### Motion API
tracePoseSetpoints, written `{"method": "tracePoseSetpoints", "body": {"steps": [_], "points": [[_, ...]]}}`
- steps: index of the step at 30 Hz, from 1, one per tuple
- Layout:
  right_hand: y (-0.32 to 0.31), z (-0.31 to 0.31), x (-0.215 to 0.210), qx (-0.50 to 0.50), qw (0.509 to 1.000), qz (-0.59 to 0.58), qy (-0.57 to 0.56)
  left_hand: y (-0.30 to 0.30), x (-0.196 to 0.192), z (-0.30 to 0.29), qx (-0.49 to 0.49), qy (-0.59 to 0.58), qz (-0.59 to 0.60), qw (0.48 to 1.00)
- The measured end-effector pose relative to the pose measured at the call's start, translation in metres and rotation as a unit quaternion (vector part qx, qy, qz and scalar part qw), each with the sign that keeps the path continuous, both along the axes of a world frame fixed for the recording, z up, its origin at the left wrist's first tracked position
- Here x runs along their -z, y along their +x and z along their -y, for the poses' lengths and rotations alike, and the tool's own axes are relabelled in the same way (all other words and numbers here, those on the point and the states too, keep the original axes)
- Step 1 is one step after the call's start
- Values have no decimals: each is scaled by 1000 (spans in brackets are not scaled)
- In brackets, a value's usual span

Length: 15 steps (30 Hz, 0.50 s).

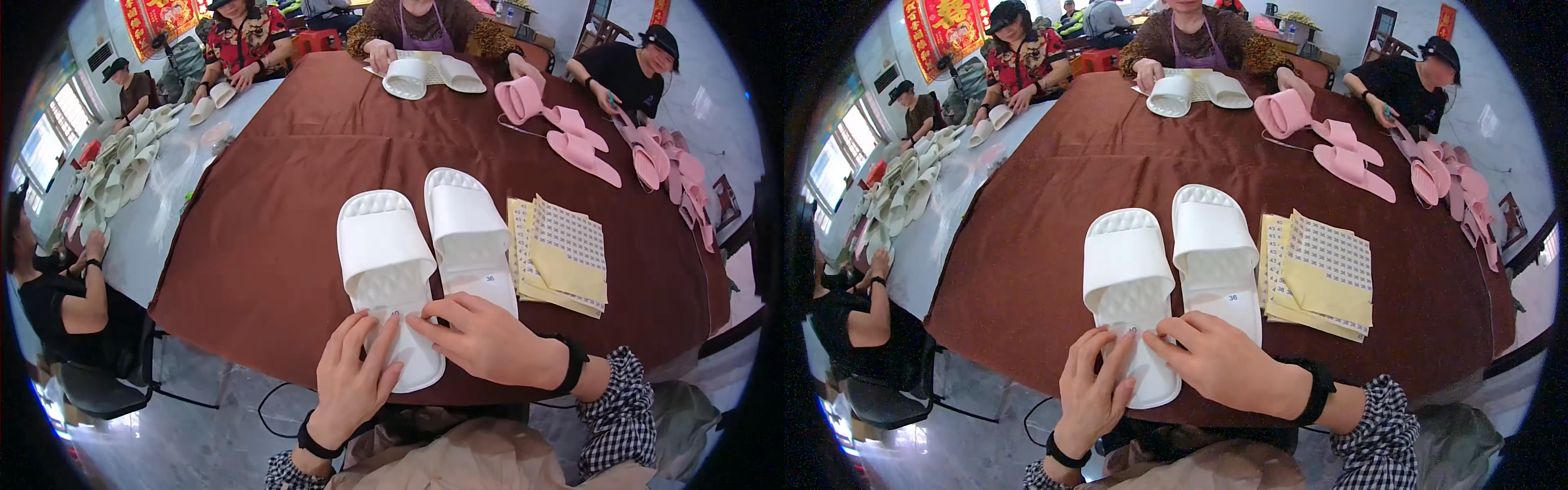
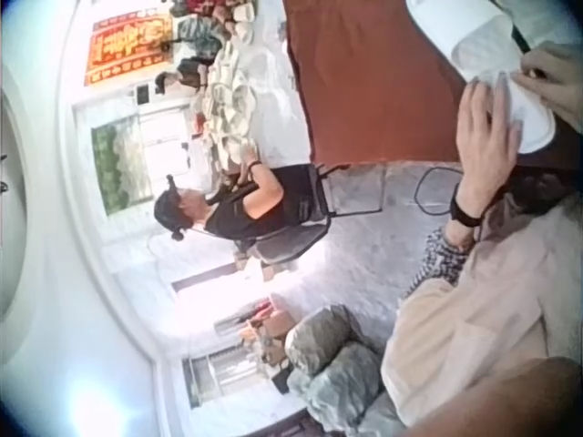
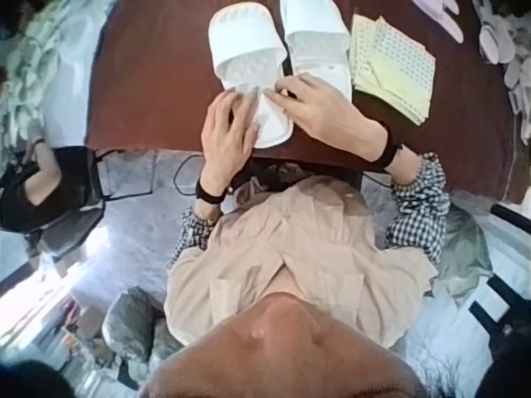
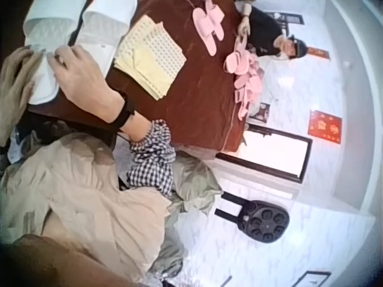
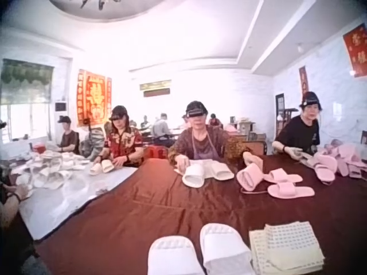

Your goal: Inspecting pairs of white sandals for defects, checking size labels, and removing small debris in a manufacturing workshop.

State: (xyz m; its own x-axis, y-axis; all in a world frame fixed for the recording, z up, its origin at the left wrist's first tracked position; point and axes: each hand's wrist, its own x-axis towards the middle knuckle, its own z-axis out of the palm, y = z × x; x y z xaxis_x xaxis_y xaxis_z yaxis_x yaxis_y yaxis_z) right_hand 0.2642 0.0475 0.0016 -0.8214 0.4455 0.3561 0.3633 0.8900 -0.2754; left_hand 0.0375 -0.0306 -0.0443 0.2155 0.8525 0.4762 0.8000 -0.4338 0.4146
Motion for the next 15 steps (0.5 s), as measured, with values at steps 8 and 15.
{"method": "tracePoseSetpoints", "body": {"steps": [8,15], "points": [[-12,-4,-10,26,999,35,-12,-3,-2,2,-7,10,-33,999],[-21,-13,-3,21,1000,6,-12,-5,-6,4,3,-10,-13,1000]]}}
